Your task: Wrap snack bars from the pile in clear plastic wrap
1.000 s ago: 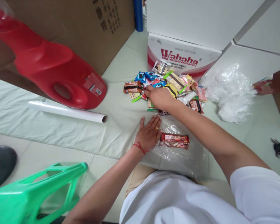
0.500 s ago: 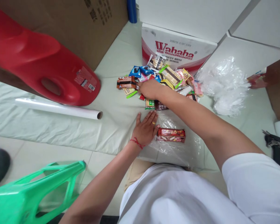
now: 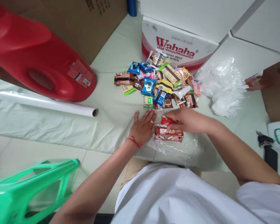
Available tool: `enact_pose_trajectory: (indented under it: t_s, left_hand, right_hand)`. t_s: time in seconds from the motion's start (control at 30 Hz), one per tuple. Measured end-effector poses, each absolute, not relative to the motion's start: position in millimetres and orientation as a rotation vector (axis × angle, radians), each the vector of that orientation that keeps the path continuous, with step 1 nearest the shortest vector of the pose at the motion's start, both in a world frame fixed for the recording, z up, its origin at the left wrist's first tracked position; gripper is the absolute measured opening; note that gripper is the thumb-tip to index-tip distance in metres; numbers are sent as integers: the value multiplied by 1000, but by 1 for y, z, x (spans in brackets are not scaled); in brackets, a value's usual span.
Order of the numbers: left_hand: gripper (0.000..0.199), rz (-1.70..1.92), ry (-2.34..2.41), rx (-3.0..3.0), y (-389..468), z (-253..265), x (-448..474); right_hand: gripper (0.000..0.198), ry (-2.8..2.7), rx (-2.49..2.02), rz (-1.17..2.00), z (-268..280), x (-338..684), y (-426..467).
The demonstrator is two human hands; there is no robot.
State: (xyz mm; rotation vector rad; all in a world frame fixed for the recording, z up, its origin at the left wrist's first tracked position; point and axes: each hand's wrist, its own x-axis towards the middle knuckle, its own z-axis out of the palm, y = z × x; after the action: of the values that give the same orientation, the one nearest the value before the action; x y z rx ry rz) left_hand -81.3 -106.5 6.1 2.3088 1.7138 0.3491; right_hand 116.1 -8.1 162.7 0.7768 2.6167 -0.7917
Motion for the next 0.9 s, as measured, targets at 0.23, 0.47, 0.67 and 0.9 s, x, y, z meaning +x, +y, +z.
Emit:
enact_pose_trajectory:
  t_s: [0.23, 0.47, 0.67, 0.9]
  left_hand:
    - [58, 323, 1729, 2342, -107, 5, -81]
    - [58, 324, 1732, 2343, -107, 5, -82]
    - [58, 344, 1724, 2306, -106, 7, -84]
    - [59, 402, 1706, 2251, -105, 5, -88]
  right_hand:
    - [40, 2694, 842, -658, 98, 131, -64]
    - [38, 2976, 864, -599, 73, 153, -80]
    - [33, 3104, 1078, -598, 68, 173, -110]
    - [60, 2837, 1484, -584, 64, 195, -181]
